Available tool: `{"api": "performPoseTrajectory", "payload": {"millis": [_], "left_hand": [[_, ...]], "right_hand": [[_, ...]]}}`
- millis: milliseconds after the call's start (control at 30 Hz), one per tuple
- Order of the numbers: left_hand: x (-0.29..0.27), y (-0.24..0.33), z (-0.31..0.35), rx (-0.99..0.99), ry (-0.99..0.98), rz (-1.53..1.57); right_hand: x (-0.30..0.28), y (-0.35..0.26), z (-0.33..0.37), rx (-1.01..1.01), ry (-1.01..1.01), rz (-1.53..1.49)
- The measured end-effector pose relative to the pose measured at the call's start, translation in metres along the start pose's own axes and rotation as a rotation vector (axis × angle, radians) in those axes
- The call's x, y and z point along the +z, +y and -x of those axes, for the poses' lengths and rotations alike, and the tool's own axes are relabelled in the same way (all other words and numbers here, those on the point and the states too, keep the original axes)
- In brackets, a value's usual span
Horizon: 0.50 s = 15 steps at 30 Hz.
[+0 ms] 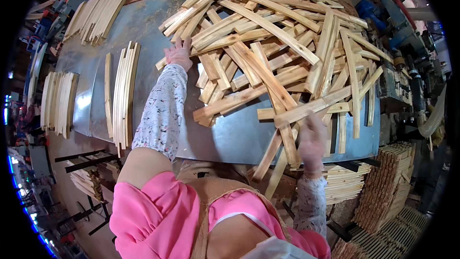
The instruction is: The person sorts thin wooden slats on a metal table, picking them up from a disorganized pile and arranging them into neat stacks. The person handles the wood by hand, repeatedly moving pieces from the right side of the table to the left side to form organized piles.
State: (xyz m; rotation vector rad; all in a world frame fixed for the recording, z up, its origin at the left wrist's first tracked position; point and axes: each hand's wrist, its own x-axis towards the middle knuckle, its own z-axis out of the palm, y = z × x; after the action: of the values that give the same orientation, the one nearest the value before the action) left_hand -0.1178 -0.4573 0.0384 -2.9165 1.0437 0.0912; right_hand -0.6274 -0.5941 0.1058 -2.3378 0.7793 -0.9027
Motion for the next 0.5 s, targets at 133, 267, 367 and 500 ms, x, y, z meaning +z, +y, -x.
{"api": "performPoseTrajectory", "payload": {"millis": [133,267,367,500], "left_hand": [[-0.002,-0.039,0.016,0.151,-0.178,0.073],[-0.048,-0.084,0.122,0.130,-0.371,0.364],[-0.019,-0.171,0.211,0.147,-0.612,1.073],[-0.028,-0.215,0.273,-0.031,-0.675,1.405]], "right_hand": [[0.105,-0.090,-0.046,0.180,-0.504,-0.117],[0.223,-0.133,-0.041,0.544,-0.695,-0.472],[0.327,-0.141,-0.025,0.895,-0.618,-1.245],[0.364,-0.243,-0.029,0.839,-0.872,-1.058]]}}
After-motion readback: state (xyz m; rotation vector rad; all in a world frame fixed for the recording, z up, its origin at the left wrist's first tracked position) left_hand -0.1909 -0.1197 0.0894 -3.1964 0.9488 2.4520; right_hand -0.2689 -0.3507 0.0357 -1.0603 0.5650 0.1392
